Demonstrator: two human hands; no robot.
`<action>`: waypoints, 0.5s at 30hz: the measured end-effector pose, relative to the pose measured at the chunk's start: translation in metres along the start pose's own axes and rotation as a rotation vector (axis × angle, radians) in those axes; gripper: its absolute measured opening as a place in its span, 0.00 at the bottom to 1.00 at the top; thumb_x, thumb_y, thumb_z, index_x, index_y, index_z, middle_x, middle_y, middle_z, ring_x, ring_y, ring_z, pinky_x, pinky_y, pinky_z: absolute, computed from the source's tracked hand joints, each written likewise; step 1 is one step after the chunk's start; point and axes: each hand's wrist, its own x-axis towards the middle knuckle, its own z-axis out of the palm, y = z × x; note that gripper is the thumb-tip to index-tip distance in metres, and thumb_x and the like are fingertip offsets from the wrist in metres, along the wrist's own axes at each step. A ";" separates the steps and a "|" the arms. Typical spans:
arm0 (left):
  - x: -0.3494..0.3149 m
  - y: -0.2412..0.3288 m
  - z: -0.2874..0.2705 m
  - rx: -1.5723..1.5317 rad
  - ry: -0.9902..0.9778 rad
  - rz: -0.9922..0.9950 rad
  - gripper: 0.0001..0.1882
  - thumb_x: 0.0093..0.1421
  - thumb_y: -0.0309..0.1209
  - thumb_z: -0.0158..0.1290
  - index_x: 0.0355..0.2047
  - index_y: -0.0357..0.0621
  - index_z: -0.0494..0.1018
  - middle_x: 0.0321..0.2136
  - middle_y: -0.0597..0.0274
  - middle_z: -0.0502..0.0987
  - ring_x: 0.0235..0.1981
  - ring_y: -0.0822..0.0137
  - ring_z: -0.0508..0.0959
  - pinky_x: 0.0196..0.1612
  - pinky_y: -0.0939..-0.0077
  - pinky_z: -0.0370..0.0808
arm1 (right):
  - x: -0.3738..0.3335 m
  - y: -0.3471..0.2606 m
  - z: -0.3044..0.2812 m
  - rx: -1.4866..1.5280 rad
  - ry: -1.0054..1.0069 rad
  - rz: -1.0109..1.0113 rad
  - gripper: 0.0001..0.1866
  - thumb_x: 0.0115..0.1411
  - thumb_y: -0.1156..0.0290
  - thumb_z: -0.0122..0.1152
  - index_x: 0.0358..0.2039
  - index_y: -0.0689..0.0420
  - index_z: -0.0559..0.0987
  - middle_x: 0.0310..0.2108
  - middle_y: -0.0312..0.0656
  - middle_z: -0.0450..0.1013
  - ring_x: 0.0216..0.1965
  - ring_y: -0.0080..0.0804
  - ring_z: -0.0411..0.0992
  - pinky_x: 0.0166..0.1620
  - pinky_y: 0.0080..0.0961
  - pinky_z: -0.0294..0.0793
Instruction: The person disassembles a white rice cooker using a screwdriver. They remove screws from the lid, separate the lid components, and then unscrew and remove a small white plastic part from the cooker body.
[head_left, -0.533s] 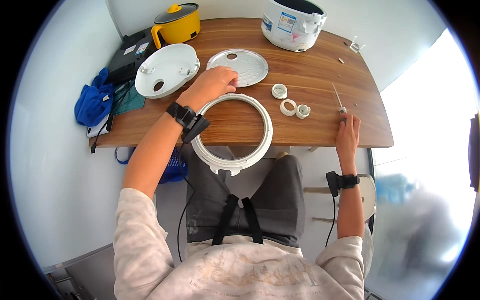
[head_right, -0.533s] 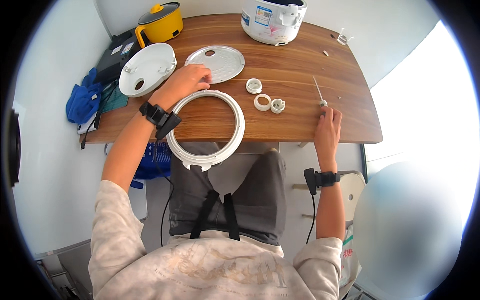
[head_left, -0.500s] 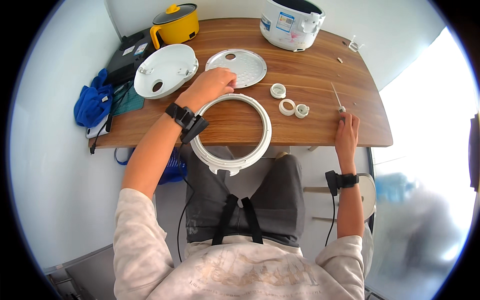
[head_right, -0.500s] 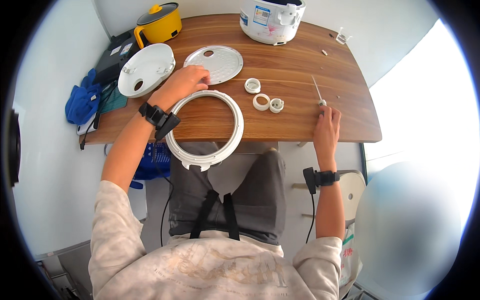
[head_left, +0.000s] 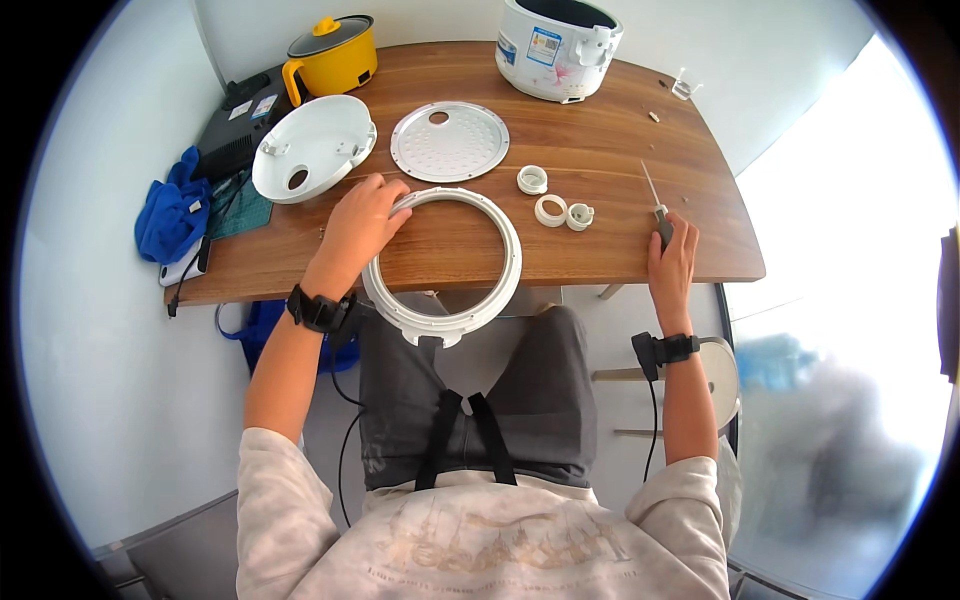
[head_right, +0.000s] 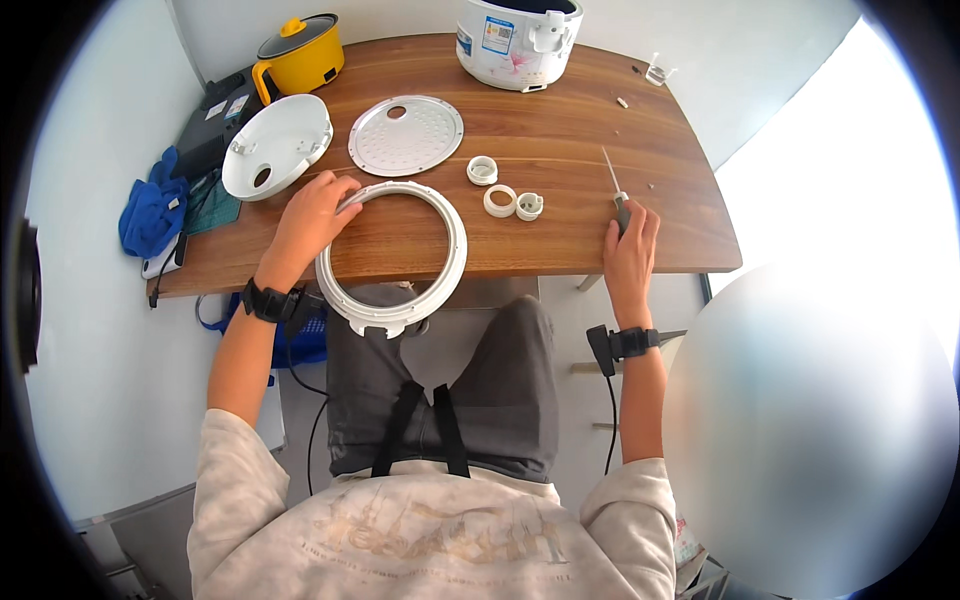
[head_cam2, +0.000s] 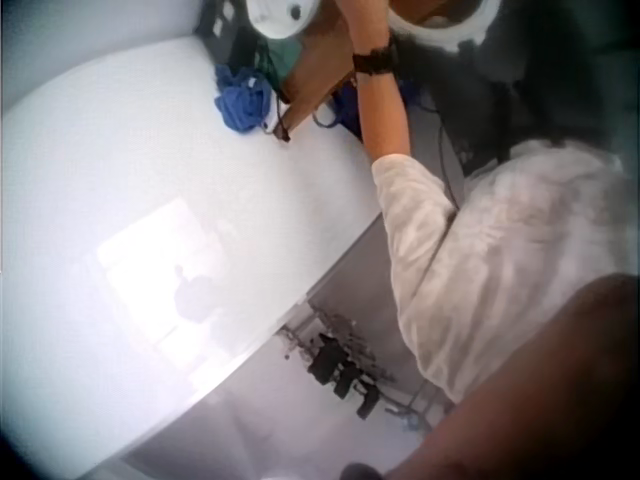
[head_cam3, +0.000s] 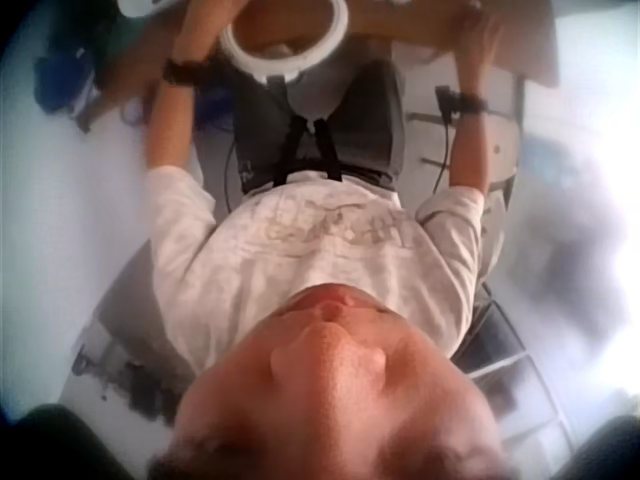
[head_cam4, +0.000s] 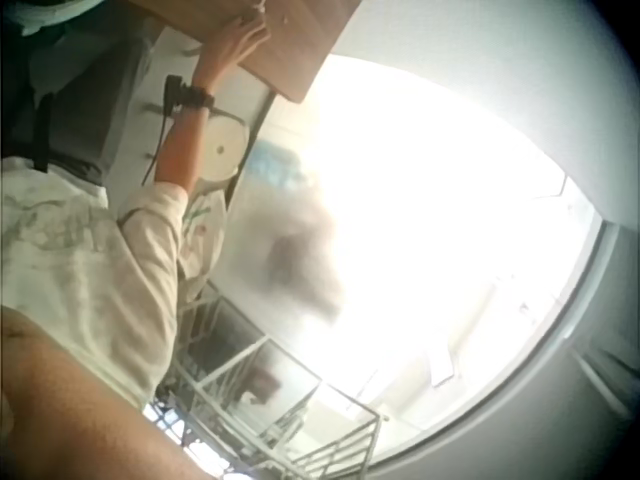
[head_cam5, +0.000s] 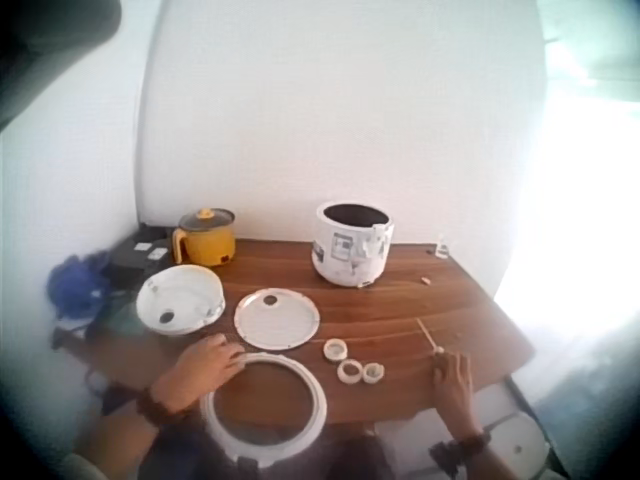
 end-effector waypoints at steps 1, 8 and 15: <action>-0.004 -0.001 0.001 0.007 -0.018 -0.031 0.12 0.61 0.33 0.60 0.43 0.44 0.77 0.33 0.55 0.77 0.37 0.54 0.79 0.41 0.60 0.76 | -0.001 0.000 0.000 0.014 0.019 0.016 0.18 0.65 0.74 0.57 0.55 0.58 0.69 0.52 0.51 0.66 0.54 0.54 0.68 0.55 0.44 0.70; -0.010 -0.004 -0.003 0.131 -0.021 0.041 0.09 0.59 0.33 0.62 0.35 0.42 0.77 0.31 0.55 0.78 0.33 0.52 0.80 0.37 0.59 0.77 | -0.003 0.001 0.001 0.022 0.133 0.010 0.21 0.60 0.74 0.61 0.53 0.59 0.69 0.53 0.51 0.64 0.55 0.53 0.67 0.56 0.42 0.71; -0.009 0.011 0.002 0.499 0.010 0.133 0.01 0.54 0.25 0.59 0.26 0.43 0.78 0.24 0.54 0.80 0.28 0.54 0.83 0.30 0.63 0.81 | -0.003 -0.007 -0.002 -0.125 0.185 -0.116 0.21 0.57 0.77 0.62 0.52 0.57 0.71 0.54 0.50 0.64 0.57 0.54 0.64 0.60 0.49 0.65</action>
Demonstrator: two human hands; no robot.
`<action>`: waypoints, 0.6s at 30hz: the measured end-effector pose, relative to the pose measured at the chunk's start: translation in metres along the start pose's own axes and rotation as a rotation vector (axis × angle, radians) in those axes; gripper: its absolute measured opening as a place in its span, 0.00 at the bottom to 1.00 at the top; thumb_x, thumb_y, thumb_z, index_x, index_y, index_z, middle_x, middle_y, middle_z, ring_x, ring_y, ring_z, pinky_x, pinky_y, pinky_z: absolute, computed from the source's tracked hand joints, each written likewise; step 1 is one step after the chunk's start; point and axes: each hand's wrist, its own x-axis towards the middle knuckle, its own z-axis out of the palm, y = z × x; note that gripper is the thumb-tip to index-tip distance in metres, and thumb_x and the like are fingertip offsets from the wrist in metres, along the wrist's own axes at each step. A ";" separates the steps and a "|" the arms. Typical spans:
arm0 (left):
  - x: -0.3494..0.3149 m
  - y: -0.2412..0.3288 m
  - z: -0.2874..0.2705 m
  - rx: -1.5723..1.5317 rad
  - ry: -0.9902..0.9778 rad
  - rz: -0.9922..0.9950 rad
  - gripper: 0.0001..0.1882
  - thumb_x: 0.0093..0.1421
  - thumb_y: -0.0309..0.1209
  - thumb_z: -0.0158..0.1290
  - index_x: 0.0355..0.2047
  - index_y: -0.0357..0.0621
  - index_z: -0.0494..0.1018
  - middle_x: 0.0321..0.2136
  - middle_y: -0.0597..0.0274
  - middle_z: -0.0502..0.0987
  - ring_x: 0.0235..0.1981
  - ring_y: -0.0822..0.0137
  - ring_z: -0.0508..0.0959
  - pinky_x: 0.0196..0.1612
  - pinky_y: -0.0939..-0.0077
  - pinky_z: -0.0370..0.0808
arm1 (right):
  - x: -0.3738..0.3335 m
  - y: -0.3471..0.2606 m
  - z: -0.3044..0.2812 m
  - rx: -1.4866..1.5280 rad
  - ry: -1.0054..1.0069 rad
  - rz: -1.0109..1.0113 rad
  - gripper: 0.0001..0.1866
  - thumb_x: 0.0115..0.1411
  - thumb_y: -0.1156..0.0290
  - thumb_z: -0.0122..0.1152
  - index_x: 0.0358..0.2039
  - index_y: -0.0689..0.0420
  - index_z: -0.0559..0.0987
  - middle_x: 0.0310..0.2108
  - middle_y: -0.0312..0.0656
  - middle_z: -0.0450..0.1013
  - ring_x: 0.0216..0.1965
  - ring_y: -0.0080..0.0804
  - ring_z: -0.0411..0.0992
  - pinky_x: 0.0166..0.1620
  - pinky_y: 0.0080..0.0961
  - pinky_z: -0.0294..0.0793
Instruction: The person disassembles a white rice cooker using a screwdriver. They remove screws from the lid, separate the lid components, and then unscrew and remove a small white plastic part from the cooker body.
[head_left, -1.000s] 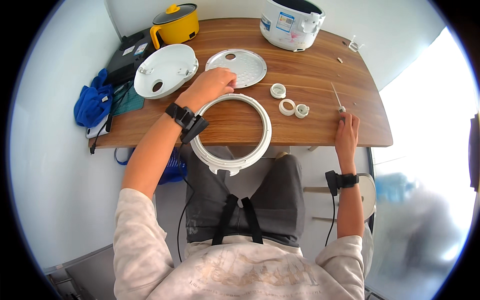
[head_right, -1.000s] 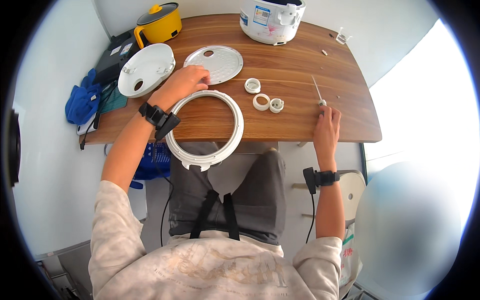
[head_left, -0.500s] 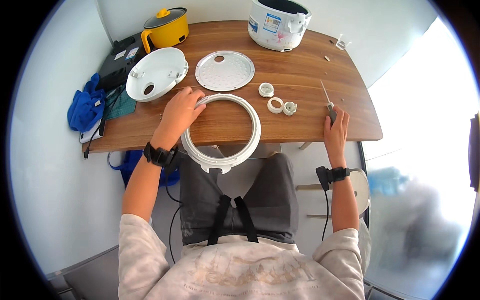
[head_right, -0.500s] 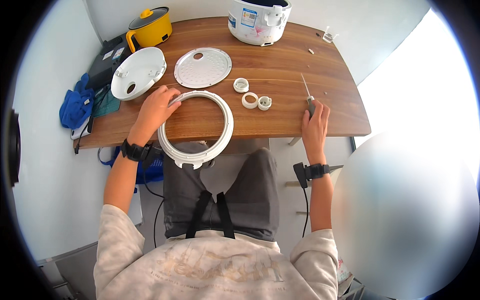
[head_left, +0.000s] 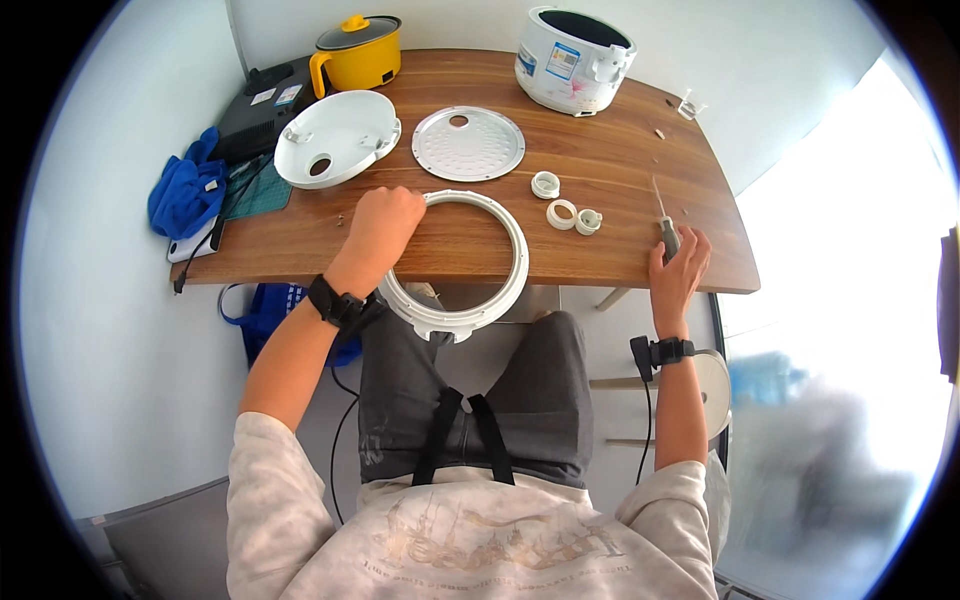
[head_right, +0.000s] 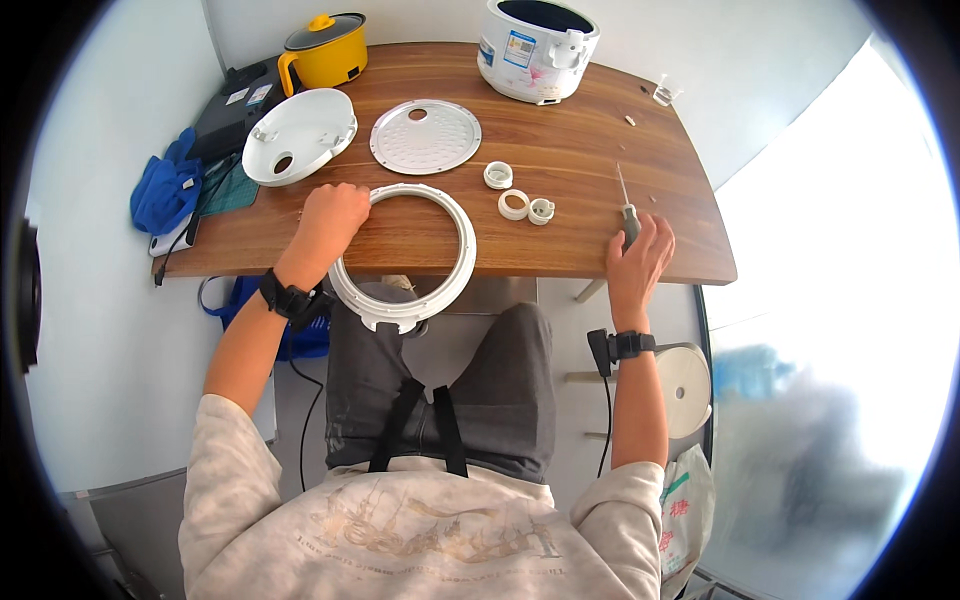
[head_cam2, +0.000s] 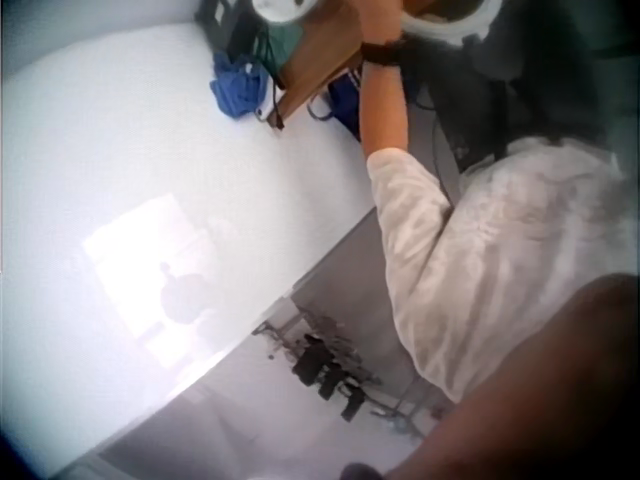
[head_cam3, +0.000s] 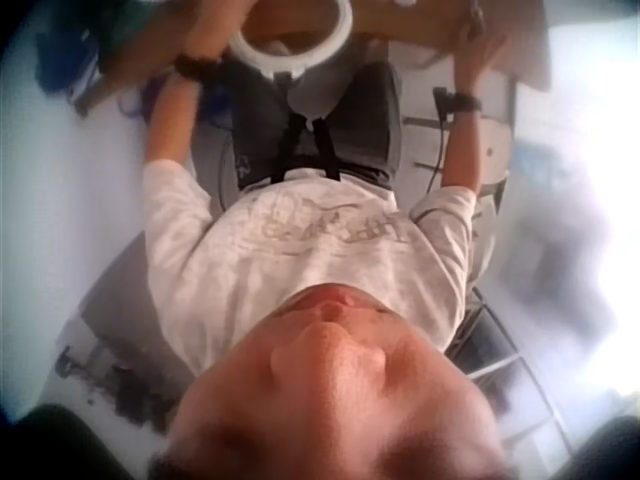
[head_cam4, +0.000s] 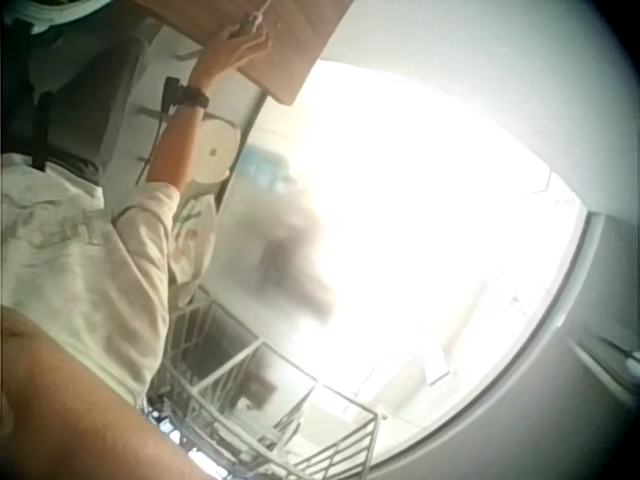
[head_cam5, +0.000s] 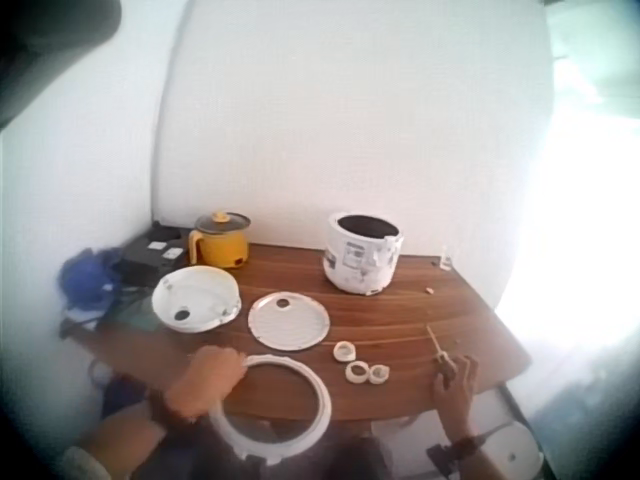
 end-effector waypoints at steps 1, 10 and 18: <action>0.001 0.003 -0.004 0.053 0.008 0.039 0.01 0.52 0.23 0.59 0.25 0.44 0.79 0.22 0.54 0.80 0.27 0.55 0.84 0.29 0.64 0.81 | 0.001 -0.003 -0.002 -0.028 0.004 -0.048 0.21 0.57 0.77 0.62 0.51 0.57 0.71 0.55 0.50 0.63 0.58 0.54 0.63 0.61 0.50 0.63; 0.001 -0.008 -0.003 -0.144 0.058 0.048 0.03 0.55 0.24 0.58 0.25 0.42 0.76 0.19 0.51 0.78 0.25 0.53 0.83 0.28 0.64 0.81 | 0.010 -0.120 -0.015 0.452 -0.491 -0.133 0.09 0.60 0.75 0.62 0.41 0.58 0.75 0.37 0.47 0.74 0.37 0.48 0.77 0.39 0.41 0.76; 0.001 0.002 -0.010 -0.001 -0.005 0.031 0.01 0.53 0.23 0.58 0.27 0.42 0.77 0.20 0.54 0.78 0.25 0.56 0.83 0.27 0.67 0.81 | 0.011 -0.178 0.027 0.391 -0.596 -0.252 0.13 0.58 0.73 0.66 0.43 0.61 0.76 0.41 0.50 0.72 0.39 0.52 0.75 0.40 0.43 0.77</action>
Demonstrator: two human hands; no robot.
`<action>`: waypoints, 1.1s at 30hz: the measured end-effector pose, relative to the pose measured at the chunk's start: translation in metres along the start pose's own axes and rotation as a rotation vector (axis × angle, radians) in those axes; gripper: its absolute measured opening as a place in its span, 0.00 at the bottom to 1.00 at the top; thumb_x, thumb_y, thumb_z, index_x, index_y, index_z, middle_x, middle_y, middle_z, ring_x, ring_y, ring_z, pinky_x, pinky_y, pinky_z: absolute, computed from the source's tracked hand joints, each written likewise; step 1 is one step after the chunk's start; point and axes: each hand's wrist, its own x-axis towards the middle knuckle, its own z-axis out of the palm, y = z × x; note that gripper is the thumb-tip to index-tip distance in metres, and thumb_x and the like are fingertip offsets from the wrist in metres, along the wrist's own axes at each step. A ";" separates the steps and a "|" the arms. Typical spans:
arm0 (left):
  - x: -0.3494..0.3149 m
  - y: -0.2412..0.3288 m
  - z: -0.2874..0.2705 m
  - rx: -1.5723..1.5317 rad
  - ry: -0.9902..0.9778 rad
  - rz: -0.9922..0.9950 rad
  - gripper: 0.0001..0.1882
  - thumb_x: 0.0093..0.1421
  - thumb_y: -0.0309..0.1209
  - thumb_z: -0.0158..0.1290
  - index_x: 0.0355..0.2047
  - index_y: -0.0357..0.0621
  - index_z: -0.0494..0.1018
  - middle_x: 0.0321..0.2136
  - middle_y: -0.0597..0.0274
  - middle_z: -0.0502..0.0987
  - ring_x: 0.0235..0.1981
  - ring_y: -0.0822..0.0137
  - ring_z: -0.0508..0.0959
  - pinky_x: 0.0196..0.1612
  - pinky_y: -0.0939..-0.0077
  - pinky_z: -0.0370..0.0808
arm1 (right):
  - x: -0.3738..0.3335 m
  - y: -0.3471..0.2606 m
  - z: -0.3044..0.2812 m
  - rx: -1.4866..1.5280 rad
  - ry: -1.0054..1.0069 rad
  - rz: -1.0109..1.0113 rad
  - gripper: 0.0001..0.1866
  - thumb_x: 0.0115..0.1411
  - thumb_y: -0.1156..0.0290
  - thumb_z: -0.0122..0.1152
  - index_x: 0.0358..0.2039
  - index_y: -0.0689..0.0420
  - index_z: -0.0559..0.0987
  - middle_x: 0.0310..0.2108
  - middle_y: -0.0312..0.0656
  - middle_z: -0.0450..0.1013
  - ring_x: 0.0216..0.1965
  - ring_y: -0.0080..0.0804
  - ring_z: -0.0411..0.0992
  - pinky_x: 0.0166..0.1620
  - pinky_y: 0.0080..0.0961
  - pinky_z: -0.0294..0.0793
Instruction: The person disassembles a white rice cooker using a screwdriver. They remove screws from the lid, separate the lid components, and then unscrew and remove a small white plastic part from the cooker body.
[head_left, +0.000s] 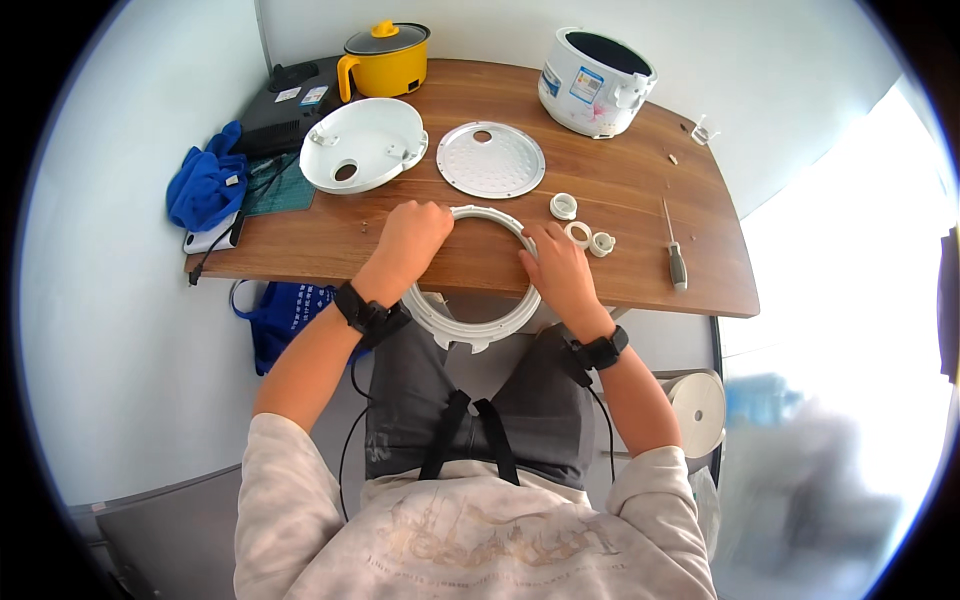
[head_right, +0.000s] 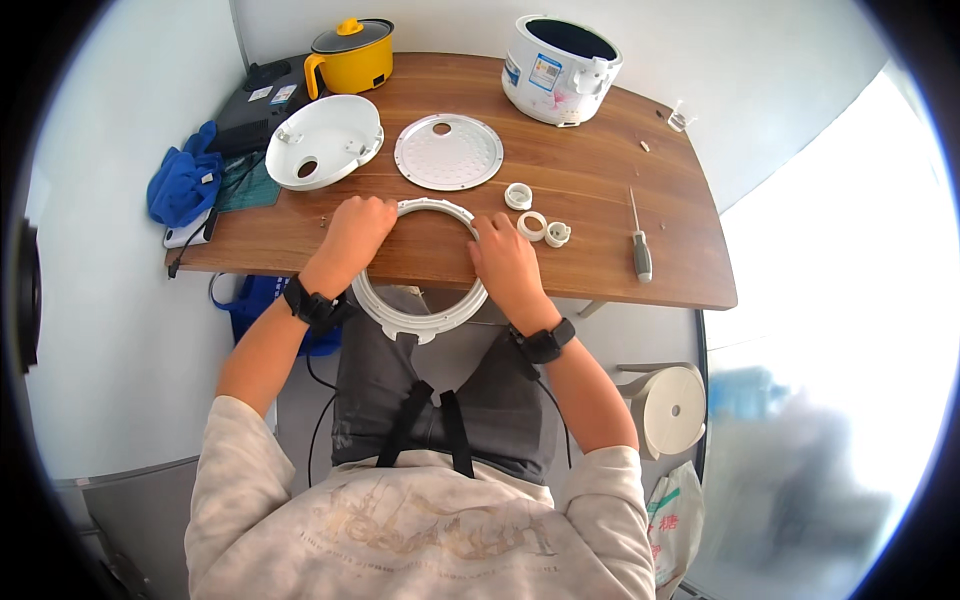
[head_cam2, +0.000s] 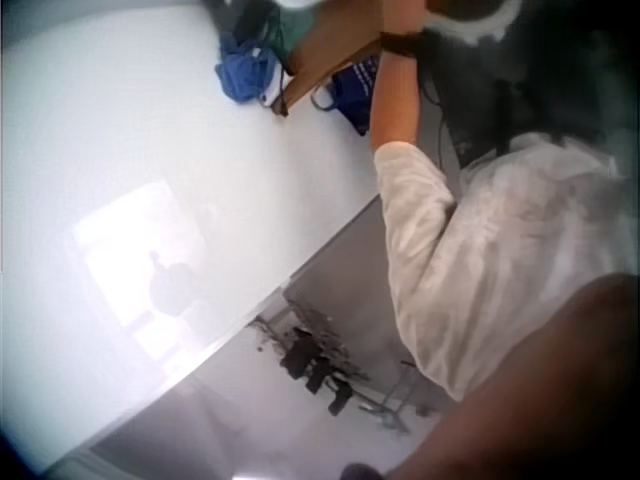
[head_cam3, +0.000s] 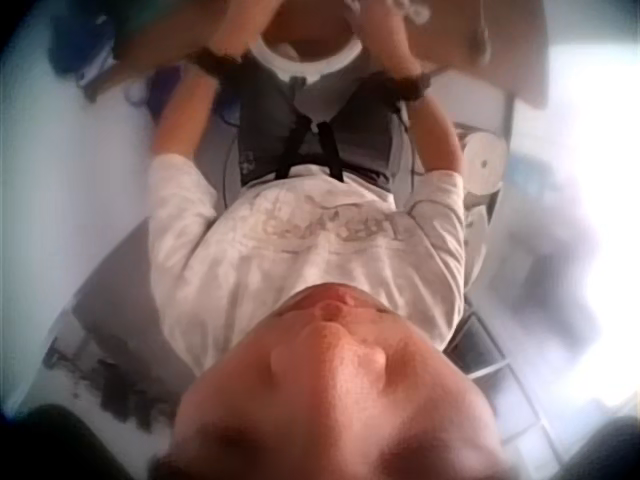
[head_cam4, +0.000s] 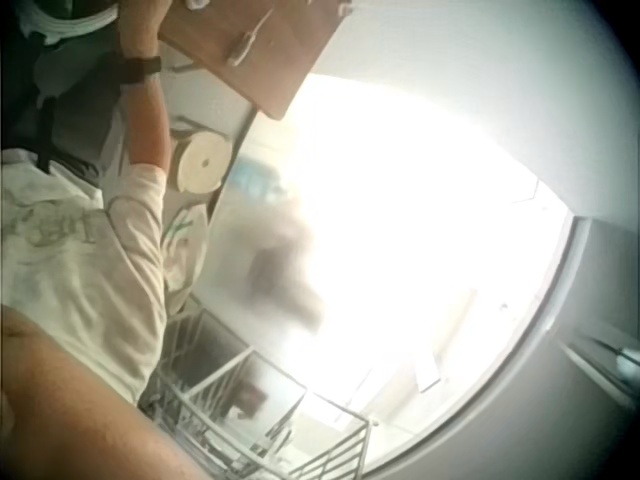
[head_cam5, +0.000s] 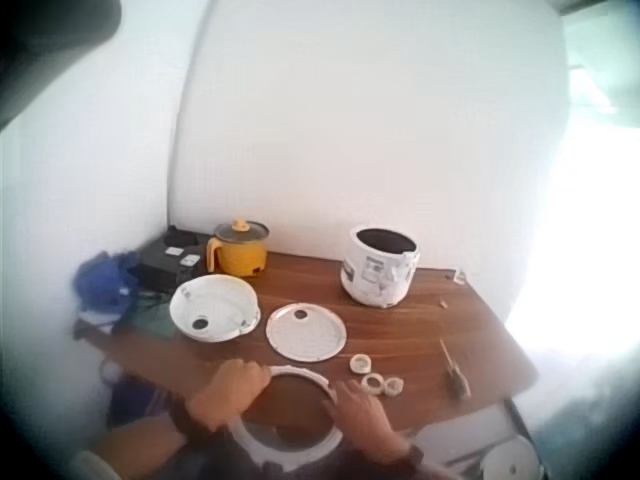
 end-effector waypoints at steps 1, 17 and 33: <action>-0.002 0.001 -0.001 0.026 -0.010 -0.002 0.02 0.53 0.23 0.59 0.27 0.43 0.78 0.20 0.56 0.79 0.26 0.58 0.84 0.27 0.69 0.81 | 0.001 0.002 0.003 0.004 -0.004 -0.004 0.13 0.58 0.74 0.65 0.43 0.60 0.76 0.41 0.50 0.71 0.38 0.52 0.75 0.40 0.43 0.77; -0.023 -0.020 -0.032 -0.867 -0.028 -0.092 0.02 0.62 0.22 0.52 0.31 0.39 0.71 0.29 0.48 0.76 0.34 0.46 0.79 0.35 0.57 0.75 | -0.001 0.006 0.012 0.233 0.027 0.168 0.10 0.55 0.76 0.66 0.39 0.55 0.83 0.35 0.41 0.71 0.32 0.38 0.73 0.36 0.34 0.74; 0.010 -0.027 -0.034 -1.497 0.032 -0.380 0.06 0.74 0.31 0.44 0.41 0.43 0.65 0.36 0.58 0.81 0.39 0.69 0.83 0.36 0.74 0.82 | 0.006 -0.003 0.011 0.197 0.179 0.187 0.06 0.61 0.72 0.63 0.37 0.57 0.76 0.30 0.40 0.74 0.27 0.38 0.74 0.32 0.31 0.74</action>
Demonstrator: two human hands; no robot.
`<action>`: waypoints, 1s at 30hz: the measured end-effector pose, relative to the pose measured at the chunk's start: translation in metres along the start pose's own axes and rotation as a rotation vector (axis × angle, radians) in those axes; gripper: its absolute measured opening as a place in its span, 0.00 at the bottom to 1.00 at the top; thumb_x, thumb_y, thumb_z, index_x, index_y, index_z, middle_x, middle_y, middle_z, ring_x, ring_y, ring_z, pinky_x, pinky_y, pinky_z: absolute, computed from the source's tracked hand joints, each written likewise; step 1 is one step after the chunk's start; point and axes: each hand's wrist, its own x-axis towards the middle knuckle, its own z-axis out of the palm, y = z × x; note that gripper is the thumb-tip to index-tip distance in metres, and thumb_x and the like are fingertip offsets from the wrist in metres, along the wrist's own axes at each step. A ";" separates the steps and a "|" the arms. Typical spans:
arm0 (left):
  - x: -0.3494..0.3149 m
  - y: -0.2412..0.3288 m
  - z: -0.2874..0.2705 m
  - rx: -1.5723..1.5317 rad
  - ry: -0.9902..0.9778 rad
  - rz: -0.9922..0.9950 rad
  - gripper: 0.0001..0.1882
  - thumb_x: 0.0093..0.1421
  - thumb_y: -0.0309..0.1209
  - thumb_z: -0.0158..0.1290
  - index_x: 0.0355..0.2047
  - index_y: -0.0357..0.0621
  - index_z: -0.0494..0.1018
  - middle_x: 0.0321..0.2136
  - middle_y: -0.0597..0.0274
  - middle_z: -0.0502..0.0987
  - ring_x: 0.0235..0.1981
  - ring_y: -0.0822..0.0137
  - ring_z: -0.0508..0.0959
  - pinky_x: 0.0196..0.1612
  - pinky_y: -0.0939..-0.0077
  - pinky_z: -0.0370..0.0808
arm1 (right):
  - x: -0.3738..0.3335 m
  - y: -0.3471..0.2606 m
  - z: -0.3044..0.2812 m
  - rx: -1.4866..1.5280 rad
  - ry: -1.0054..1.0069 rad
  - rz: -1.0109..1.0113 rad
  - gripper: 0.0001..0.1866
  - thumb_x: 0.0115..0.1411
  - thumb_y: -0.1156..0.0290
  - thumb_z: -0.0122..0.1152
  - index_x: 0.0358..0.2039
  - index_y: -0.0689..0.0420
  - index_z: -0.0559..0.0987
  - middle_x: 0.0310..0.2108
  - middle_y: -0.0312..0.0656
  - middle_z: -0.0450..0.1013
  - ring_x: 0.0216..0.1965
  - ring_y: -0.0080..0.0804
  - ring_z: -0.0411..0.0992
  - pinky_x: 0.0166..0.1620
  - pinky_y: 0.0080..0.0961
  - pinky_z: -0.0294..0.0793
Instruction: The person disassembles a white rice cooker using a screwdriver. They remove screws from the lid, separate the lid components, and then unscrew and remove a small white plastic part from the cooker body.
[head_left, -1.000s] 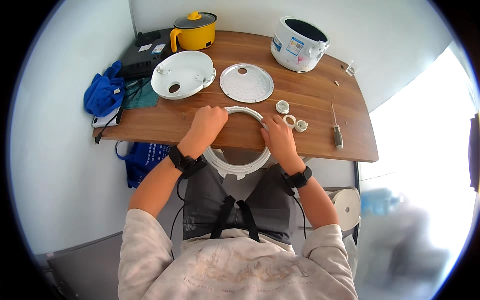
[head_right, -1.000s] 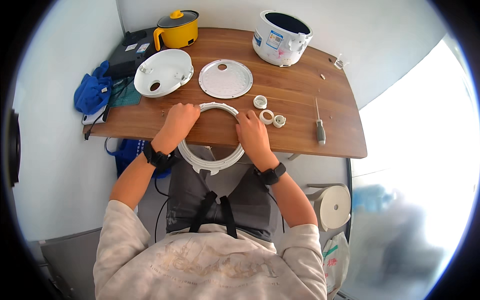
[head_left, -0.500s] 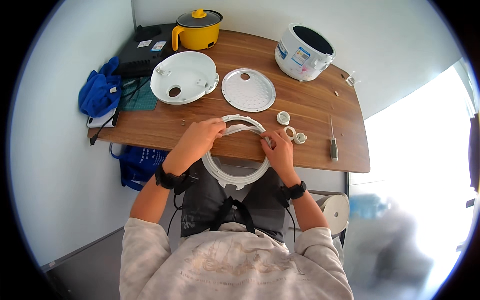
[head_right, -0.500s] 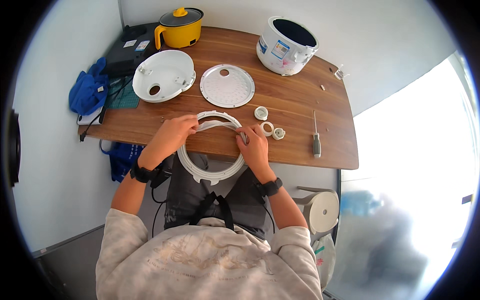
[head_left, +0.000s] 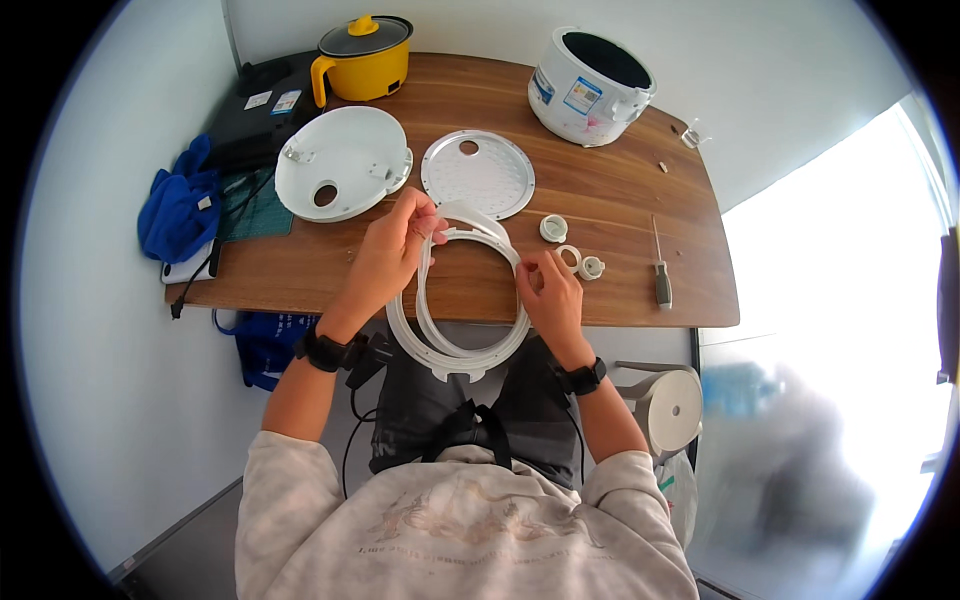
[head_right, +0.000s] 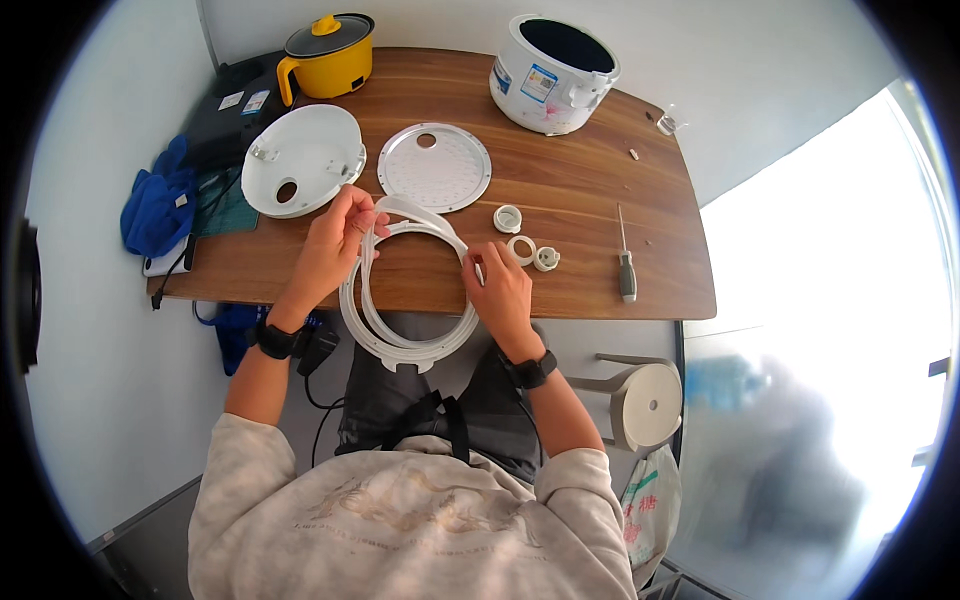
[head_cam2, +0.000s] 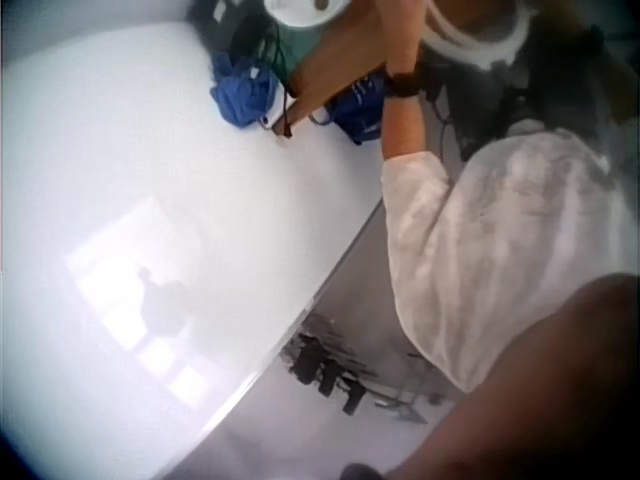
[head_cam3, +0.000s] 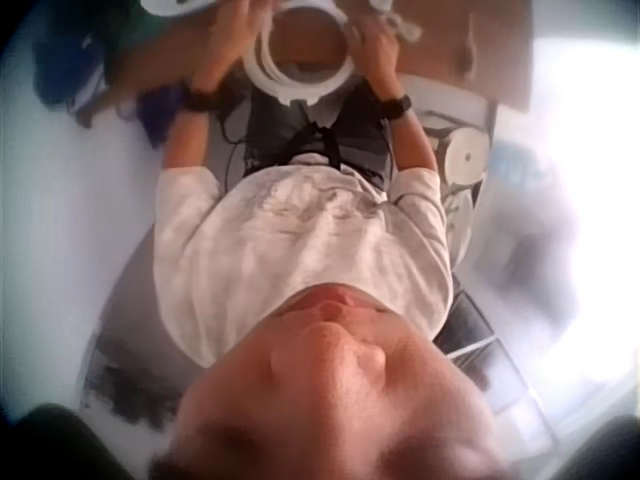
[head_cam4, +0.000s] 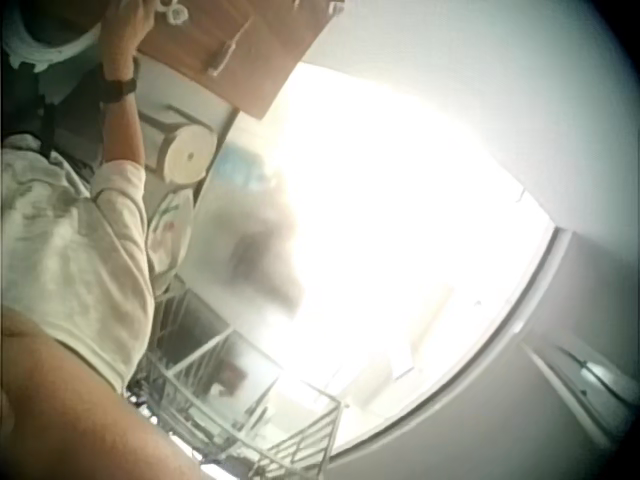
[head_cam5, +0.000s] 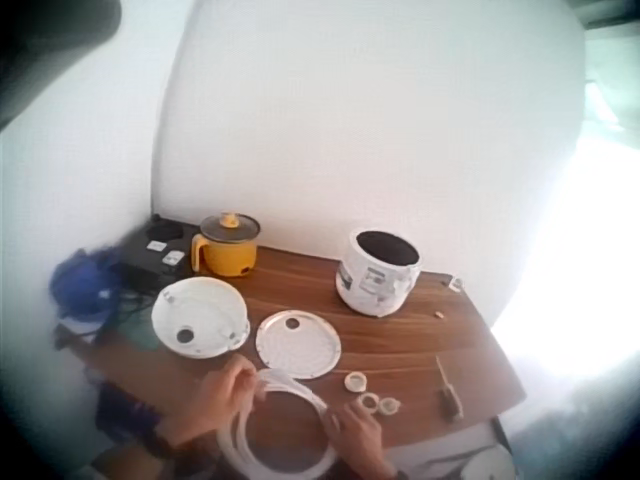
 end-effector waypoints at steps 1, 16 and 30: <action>0.005 -0.001 0.000 -0.028 -0.003 0.020 0.06 0.74 0.32 0.45 0.41 0.43 0.65 0.37 0.59 0.81 0.40 0.69 0.83 0.36 0.75 0.83 | 0.002 -0.003 -0.002 0.032 0.004 0.037 0.05 0.62 0.73 0.62 0.36 0.57 0.75 0.29 0.40 0.74 0.25 0.39 0.74 0.31 0.30 0.73; -0.052 -0.006 -0.028 -0.063 0.081 -0.088 0.12 0.71 0.31 0.51 0.50 0.39 0.65 0.44 0.55 0.78 0.47 0.68 0.79 0.49 0.73 0.75 | 0.077 -0.058 -0.070 0.646 -0.100 0.332 0.06 0.71 0.72 0.52 0.41 0.61 0.68 0.28 0.42 0.78 0.14 0.18 0.68 0.15 0.17 0.64; -0.139 -0.043 -0.042 -0.055 0.061 -0.449 0.10 0.70 0.30 0.51 0.47 0.39 0.70 0.37 0.59 0.79 0.36 0.73 0.78 0.41 0.78 0.76 | 0.198 0.023 -0.084 -0.678 0.188 -0.154 0.08 0.65 0.71 0.56 0.44 0.58 0.72 0.25 0.49 0.76 0.30 0.47 0.80 0.33 0.39 0.80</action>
